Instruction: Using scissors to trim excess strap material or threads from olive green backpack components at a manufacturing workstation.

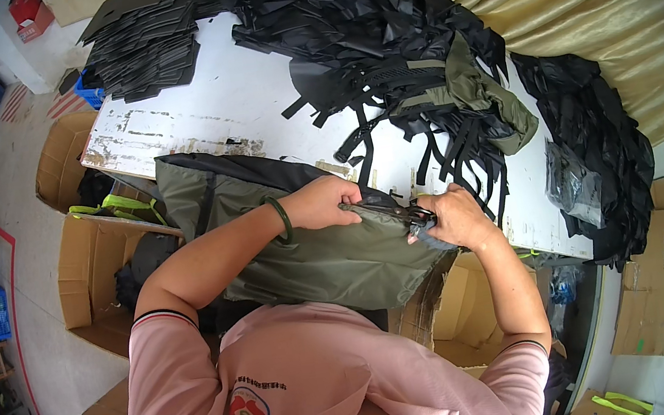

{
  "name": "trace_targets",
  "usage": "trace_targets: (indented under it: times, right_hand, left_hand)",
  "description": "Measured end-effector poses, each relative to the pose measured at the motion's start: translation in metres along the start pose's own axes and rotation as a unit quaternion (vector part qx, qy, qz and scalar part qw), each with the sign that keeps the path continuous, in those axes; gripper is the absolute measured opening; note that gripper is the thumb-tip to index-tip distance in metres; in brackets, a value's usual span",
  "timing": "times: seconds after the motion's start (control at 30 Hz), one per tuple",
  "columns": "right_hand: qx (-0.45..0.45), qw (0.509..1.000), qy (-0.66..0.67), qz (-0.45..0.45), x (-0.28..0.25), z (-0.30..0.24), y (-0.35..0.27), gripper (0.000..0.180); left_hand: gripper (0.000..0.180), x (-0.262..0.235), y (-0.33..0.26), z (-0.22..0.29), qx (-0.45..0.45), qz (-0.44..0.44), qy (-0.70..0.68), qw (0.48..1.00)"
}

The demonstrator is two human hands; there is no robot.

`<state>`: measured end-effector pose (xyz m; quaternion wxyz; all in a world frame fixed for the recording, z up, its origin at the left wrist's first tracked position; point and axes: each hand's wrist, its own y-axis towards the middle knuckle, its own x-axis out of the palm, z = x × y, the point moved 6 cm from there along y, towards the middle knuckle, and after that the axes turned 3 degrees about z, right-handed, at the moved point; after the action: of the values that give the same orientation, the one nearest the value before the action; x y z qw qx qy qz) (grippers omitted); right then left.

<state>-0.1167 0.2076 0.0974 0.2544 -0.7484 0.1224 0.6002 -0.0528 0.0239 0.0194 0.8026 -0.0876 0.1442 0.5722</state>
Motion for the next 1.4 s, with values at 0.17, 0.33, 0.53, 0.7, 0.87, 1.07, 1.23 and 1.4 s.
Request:
trace_targets:
  times: [0.17,0.33,0.53,0.7,0.87,1.07,1.23,1.4]
  right_hand:
    - [0.004,1.0,-0.02,0.01,0.004,0.002,0.001,0.043]
    - [0.033,0.999,0.036,-0.002,0.014,0.018,-0.009,0.027]
    - [0.075,0.993,0.076,0.042,0.019,0.036,-0.018,0.018]
    - [0.1,0.986,0.112,0.066,0.029,0.05,-0.013,0.024]
    - [0.112,0.988,0.085,0.065,0.036,0.055,-0.008,0.027]
    - [0.134,0.981,0.082,0.109,0.005,0.006,0.022,0.044]
    - [-0.045,0.979,0.085,0.179,-0.014,-0.09,0.069,0.047]
    - [-0.125,0.975,0.074,0.168,-0.011,-0.155,0.105,0.05]
  left_hand:
    - [0.022,0.001,-0.003,-0.005,0.027,0.021,-0.016,0.999]
    - [0.026,-0.029,-0.021,-0.001,0.064,0.051,0.089,0.993]
    - [0.023,-0.112,-0.099,-0.048,-0.06,0.094,0.372,0.921]
    - [0.021,-0.144,-0.144,-0.062,-0.084,0.135,0.397,0.904]
    - [0.017,-0.157,-0.165,-0.055,-0.062,0.159,0.366,0.915]
    - [0.014,-0.162,-0.189,-0.025,0.012,0.206,0.108,0.972]
    - [0.011,-0.147,-0.198,-0.034,-0.09,0.15,-0.137,0.975]
    - [0.012,-0.14,-0.205,-0.043,-0.093,0.181,-0.173,0.964]
